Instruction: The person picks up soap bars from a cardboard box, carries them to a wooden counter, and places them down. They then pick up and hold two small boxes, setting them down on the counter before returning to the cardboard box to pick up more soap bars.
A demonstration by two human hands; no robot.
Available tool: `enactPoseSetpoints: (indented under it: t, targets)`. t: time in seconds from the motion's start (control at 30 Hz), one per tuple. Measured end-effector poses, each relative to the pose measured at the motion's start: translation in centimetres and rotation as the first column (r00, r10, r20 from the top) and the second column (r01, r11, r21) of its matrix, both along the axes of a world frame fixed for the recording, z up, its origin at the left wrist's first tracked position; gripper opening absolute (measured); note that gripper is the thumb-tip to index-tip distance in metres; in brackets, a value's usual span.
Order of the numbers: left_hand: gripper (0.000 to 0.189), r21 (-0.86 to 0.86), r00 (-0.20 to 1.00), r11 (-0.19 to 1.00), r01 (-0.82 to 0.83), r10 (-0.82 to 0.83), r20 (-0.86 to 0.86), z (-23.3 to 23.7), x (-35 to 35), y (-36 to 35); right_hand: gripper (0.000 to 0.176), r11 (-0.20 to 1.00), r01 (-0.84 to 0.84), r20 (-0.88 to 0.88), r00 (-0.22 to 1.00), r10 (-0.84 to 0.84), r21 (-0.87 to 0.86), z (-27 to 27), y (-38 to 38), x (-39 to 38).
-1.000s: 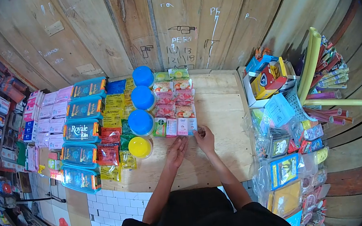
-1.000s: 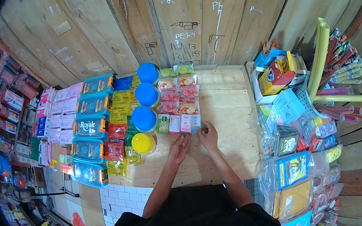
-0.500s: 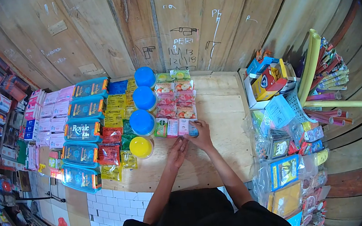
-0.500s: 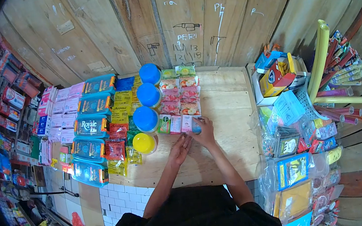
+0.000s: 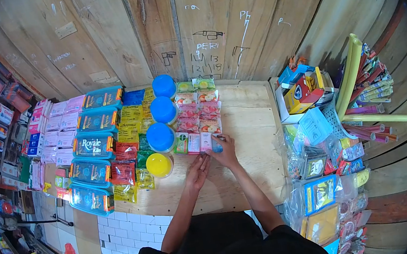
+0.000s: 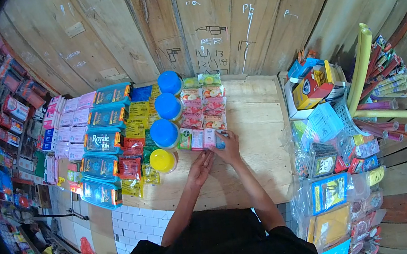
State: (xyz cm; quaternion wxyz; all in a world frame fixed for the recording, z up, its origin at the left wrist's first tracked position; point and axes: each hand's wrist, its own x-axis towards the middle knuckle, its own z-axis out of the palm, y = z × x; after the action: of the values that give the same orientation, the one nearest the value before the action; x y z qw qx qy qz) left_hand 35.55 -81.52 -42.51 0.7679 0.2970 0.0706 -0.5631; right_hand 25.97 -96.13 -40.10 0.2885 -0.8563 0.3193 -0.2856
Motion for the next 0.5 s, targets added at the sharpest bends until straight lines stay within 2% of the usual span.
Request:
enactPoseSetpoints:
  t: [0.23, 0.5]
  targets:
    - [0.038, 0.014, 1.000, 1.000, 0.003, -0.003, -0.005, -0.06, 0.19, 0.04, 0.067, 0.998, 0.002, -0.041, 0.999, 0.001, 0.067, 0.39, -0.12, 0.22]
    - [0.039, 0.007, 1.000, 1.000, 0.004, -0.004, -0.028, 0.23, 0.25, 0.08, 0.075, 0.989, -0.037, 0.031, 0.999, 0.033, 0.140, -0.55, -0.41, -0.16]
